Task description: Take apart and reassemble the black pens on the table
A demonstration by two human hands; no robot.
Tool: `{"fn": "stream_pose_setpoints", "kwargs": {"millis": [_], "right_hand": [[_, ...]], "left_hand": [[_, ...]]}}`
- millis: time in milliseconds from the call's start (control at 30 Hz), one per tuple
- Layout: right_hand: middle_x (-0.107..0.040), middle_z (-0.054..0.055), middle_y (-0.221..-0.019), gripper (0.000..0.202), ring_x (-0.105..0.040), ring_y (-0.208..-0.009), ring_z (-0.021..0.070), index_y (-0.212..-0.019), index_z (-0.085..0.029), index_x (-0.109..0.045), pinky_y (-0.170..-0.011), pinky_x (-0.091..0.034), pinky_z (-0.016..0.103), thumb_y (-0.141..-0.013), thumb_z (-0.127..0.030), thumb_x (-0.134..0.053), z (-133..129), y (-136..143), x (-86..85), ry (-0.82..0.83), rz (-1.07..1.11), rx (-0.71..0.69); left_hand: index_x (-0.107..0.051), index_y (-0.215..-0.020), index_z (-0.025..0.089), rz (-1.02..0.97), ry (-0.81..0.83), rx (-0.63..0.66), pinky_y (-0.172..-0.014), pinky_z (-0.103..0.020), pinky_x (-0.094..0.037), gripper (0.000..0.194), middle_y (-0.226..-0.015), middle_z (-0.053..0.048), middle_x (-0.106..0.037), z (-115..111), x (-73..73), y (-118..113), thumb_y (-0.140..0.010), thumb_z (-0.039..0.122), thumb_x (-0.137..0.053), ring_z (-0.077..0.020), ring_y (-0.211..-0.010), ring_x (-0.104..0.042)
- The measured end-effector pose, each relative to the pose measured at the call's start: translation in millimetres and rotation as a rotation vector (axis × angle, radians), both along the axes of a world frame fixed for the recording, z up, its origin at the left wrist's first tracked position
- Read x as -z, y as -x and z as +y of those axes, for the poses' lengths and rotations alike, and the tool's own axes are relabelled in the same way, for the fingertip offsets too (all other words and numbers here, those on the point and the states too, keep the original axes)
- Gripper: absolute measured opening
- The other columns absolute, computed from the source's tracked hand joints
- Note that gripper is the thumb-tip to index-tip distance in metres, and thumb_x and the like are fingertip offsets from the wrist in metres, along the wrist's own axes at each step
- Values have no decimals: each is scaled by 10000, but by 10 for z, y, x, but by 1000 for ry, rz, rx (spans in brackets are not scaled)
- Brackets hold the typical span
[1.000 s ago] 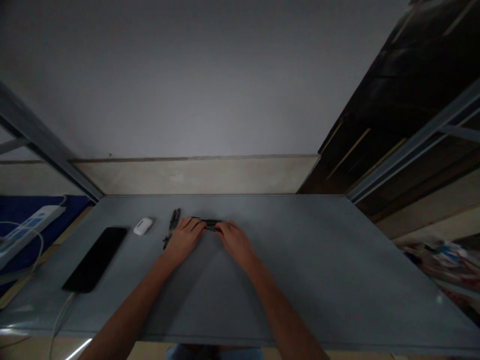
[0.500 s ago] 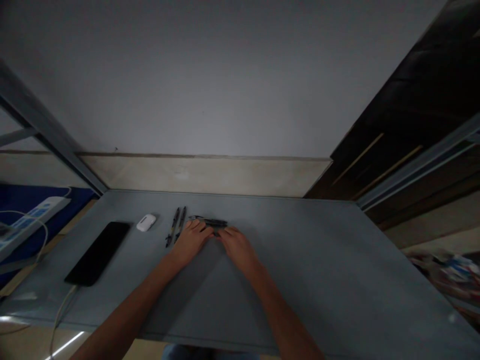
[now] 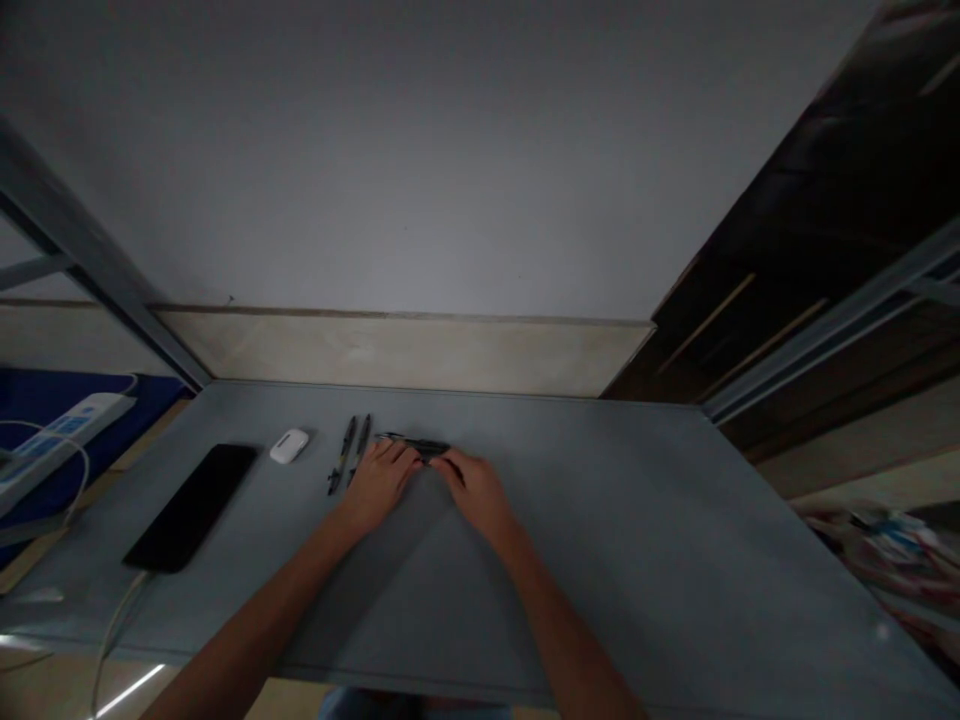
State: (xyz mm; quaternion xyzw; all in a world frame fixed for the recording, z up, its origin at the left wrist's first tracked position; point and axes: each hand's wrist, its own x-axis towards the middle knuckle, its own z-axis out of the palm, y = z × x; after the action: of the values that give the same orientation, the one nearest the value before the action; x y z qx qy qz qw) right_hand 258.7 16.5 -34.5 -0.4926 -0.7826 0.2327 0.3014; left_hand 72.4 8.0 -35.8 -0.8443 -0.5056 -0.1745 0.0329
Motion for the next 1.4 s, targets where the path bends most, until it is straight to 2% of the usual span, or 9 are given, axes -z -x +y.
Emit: {"fn": "stream_pose_setpoints", "kwargs": {"millis": [267,433,700,767,867,933,1100,1233,1400], "right_hand": [[-683,36,-906,237,-619,-760,164,-1009,-197,-635,-679,-468,262,-823,-341,-610,-7,25,-17,117,286,-18],[-630,12,-650,332,-587,-603,152,-867,-185,-669,-599,-455,258,-941,-381,-411,-22,29,-39,185,246,-19],[-665,65,-1038,222,-617,-948,179,-1040,-211,-652,-812,-482,291,-860,-321,-582,-28,38,-81,55,343,-84],[-676,62,-981,263,-631,-868,175,-1082,-201,-630,-725,-490,271,-883,-351,-547,-32,39,-72,90,326,-36],[-643,18,-675,328,-596,-614,154,-867,-179,-665,-591,-458,255,-940,-388,-423,-25,29,-44,162,221,1],[-619,7,-618,354,-582,-581,152,-781,-180,-663,-589,-453,256,-939,-386,-422,-15,24,-25,173,194,-6],[-686,50,-964,193,-631,-889,179,-1010,-204,-654,-806,-481,306,-875,-277,-537,-6,42,-16,100,315,-26],[-663,67,-1030,224,-615,-934,182,-1044,-209,-648,-817,-484,313,-834,-266,-596,-19,63,-31,61,320,-71],[-656,29,-711,302,-616,-641,160,-1061,-191,-648,-604,-491,268,-916,-388,-470,-10,39,10,200,293,-12]], "left_hand": [[-576,-939,187,-56,47,-11,-803,-354,-394,254,-916,-52,-599,9,43,0,-986,286,-347,-211,-906,-535],[-576,-957,183,-85,87,34,-824,-359,-409,282,-906,-57,-611,-27,-5,-24,-992,295,-320,-208,-910,-552],[-554,-1085,215,-181,172,37,-799,-315,-451,269,-934,-46,-636,-48,-30,-11,-992,332,-331,-181,-893,-599],[-565,-1083,218,-162,161,37,-800,-312,-454,268,-943,-46,-631,-42,-17,-7,-990,328,-339,-179,-894,-597],[-584,-1064,218,-104,110,61,-831,-330,-446,257,-958,-48,-616,-38,-1,-14,-981,326,-366,-191,-931,-579],[-585,-1067,215,-72,82,78,-849,-345,-440,250,-965,-48,-611,-37,6,-20,-978,320,-377,-198,-947,-570],[-585,-1046,185,-76,85,55,-840,-347,-445,265,-954,-58,-617,-24,23,-12,-986,298,-353,-199,-934,-576],[-581,-1054,176,-103,106,44,-842,-335,-453,261,-968,-61,-617,-7,48,4,-987,268,-346,-189,-931,-584],[-568,-1097,191,-117,138,86,-837,-322,-464,251,-990,-58,-616,-38,35,-15,-983,264,-357,-181,-941,-596]]}}
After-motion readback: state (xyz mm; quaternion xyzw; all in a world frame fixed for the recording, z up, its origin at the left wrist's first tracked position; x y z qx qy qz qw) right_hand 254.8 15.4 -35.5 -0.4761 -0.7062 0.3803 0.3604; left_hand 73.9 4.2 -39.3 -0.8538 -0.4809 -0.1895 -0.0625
